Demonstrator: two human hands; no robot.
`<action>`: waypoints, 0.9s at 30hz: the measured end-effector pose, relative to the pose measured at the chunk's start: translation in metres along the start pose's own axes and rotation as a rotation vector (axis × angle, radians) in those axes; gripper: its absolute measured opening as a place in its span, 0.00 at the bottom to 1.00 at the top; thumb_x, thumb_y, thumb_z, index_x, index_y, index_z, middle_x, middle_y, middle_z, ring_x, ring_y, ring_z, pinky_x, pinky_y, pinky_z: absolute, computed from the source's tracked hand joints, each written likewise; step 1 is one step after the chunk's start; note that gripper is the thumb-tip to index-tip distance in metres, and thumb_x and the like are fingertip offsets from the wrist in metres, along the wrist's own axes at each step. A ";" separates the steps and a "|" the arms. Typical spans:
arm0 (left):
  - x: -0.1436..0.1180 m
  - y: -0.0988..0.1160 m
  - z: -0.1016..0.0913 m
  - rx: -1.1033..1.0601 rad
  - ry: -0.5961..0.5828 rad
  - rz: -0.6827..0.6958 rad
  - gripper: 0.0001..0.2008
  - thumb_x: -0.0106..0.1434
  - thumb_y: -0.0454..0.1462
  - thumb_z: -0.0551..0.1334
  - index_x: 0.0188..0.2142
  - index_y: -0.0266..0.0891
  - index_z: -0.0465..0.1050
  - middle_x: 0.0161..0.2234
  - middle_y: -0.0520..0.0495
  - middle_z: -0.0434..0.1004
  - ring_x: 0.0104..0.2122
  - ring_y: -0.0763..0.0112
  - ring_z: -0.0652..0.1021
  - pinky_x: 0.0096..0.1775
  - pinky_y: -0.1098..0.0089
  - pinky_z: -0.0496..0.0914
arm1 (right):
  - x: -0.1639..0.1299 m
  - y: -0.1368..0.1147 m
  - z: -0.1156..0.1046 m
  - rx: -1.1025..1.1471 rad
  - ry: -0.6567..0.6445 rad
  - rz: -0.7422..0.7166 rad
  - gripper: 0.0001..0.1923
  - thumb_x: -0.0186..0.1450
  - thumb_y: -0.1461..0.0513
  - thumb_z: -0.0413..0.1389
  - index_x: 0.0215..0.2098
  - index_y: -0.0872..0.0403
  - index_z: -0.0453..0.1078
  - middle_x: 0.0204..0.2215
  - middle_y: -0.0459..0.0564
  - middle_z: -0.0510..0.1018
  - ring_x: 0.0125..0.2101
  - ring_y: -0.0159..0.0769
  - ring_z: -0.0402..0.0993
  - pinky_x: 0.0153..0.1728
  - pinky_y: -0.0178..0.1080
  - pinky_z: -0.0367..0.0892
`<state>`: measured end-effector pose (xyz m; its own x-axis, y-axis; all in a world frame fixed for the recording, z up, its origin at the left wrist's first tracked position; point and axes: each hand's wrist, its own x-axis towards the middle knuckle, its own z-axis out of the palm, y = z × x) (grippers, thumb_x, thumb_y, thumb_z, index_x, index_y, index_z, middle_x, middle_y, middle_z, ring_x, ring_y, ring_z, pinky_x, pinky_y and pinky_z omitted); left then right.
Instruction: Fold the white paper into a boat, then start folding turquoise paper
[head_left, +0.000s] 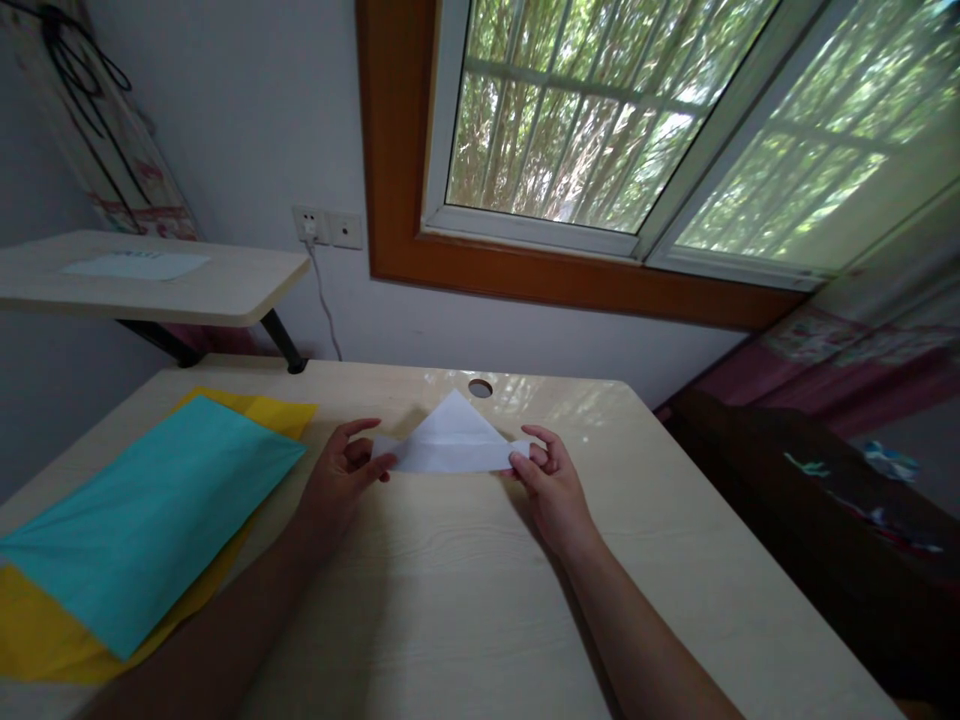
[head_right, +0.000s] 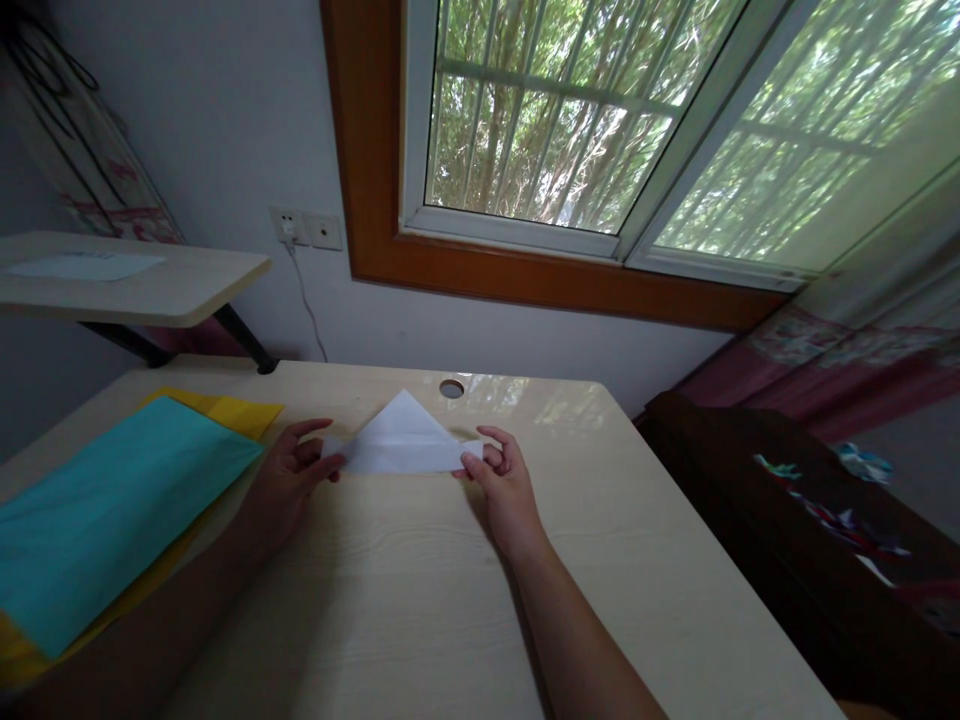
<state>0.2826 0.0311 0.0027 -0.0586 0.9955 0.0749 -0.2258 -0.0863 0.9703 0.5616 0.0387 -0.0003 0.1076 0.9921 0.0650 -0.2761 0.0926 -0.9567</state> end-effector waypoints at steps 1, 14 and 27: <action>0.000 0.000 0.000 -0.001 0.003 -0.004 0.28 0.54 0.39 0.73 0.51 0.42 0.65 0.23 0.61 0.69 0.24 0.75 0.75 0.30 0.74 0.67 | 0.000 0.000 0.000 0.000 -0.001 -0.003 0.24 0.56 0.58 0.68 0.49 0.47 0.68 0.27 0.40 0.78 0.25 0.31 0.75 0.30 0.36 0.70; -0.002 0.003 0.005 -0.105 0.021 -0.034 0.30 0.53 0.36 0.73 0.53 0.44 0.64 0.25 0.60 0.70 0.28 0.75 0.76 0.34 0.73 0.72 | 0.000 -0.001 -0.002 0.027 0.012 0.025 0.26 0.56 0.58 0.69 0.50 0.45 0.67 0.27 0.40 0.79 0.25 0.30 0.74 0.29 0.35 0.70; 0.002 -0.009 -0.002 -0.048 -0.005 0.051 0.14 0.53 0.38 0.74 0.36 0.40 0.73 0.48 0.49 0.72 0.37 0.72 0.78 0.36 0.71 0.74 | 0.003 0.004 -0.004 0.026 0.006 0.018 0.25 0.54 0.59 0.70 0.48 0.46 0.68 0.27 0.40 0.78 0.24 0.30 0.74 0.29 0.35 0.70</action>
<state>0.2821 0.0336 -0.0065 -0.0664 0.9899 0.1250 -0.2693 -0.1385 0.9530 0.5650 0.0416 -0.0053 0.1081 0.9931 0.0463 -0.3030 0.0773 -0.9499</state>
